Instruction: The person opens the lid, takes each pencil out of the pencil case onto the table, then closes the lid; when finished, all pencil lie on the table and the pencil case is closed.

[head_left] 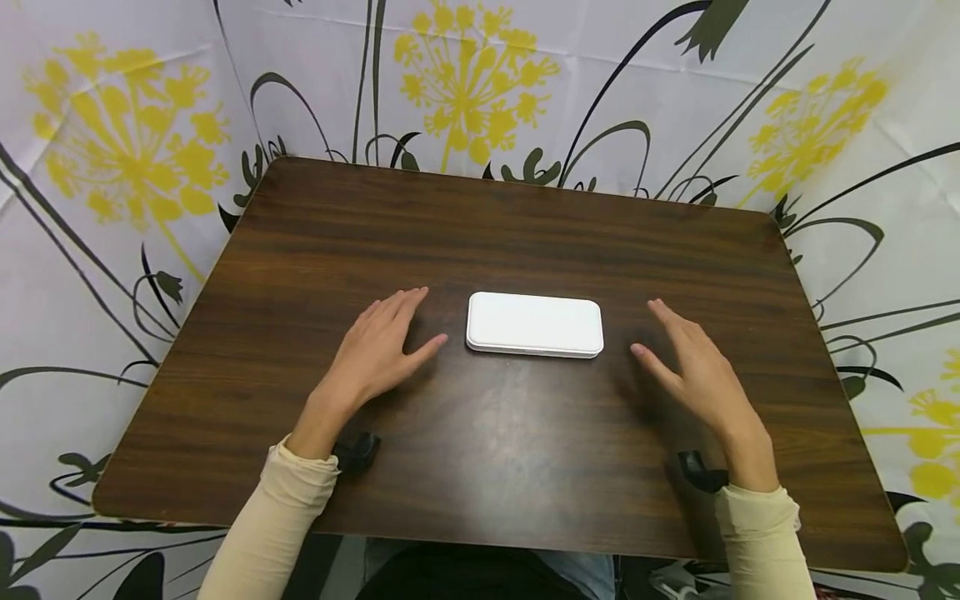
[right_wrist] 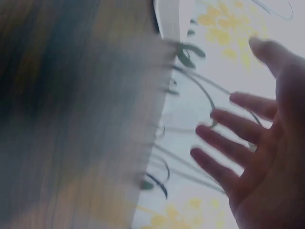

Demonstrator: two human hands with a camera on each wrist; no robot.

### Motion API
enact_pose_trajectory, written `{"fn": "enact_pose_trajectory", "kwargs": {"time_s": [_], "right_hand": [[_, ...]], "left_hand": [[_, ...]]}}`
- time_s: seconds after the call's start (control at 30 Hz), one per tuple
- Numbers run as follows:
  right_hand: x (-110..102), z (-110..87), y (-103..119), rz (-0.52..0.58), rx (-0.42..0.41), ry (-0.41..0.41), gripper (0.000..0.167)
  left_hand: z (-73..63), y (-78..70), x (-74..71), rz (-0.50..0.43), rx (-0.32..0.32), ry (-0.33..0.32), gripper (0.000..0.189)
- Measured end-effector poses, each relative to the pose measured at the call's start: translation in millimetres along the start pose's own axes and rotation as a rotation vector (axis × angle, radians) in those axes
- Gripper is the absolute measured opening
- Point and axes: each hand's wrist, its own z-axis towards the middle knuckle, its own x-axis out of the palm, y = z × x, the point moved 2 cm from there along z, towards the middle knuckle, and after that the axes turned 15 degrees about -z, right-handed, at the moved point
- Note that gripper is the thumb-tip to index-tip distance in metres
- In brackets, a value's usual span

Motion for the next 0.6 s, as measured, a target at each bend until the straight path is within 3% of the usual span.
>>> {"fn": "enact_pose_trajectory", "kwargs": {"time_s": [0.13,0.3,0.47,0.6], "right_hand": [[16,21.3,11,0.031,-0.127,0.027,0.086],[33,56.7,18,0.013,-0.284,0.088,0.098],[43,76.5,18,-0.015,-0.310,0.220,0.097],[46,85.5,22,-0.082,-0.318,0.222,0.095]], "left_hand": [[17.2,-3.4,11.9,-0.033,0.046,0.083,0.091],[45.2,-11.8,31.0,-0.046,0.151,0.176,0.104],[63.1,-16.8,44.5,-0.056,0.188,0.259,0.104],[70.1,-14.2,47.3,-0.058,0.163,0.261,0.100]]}}
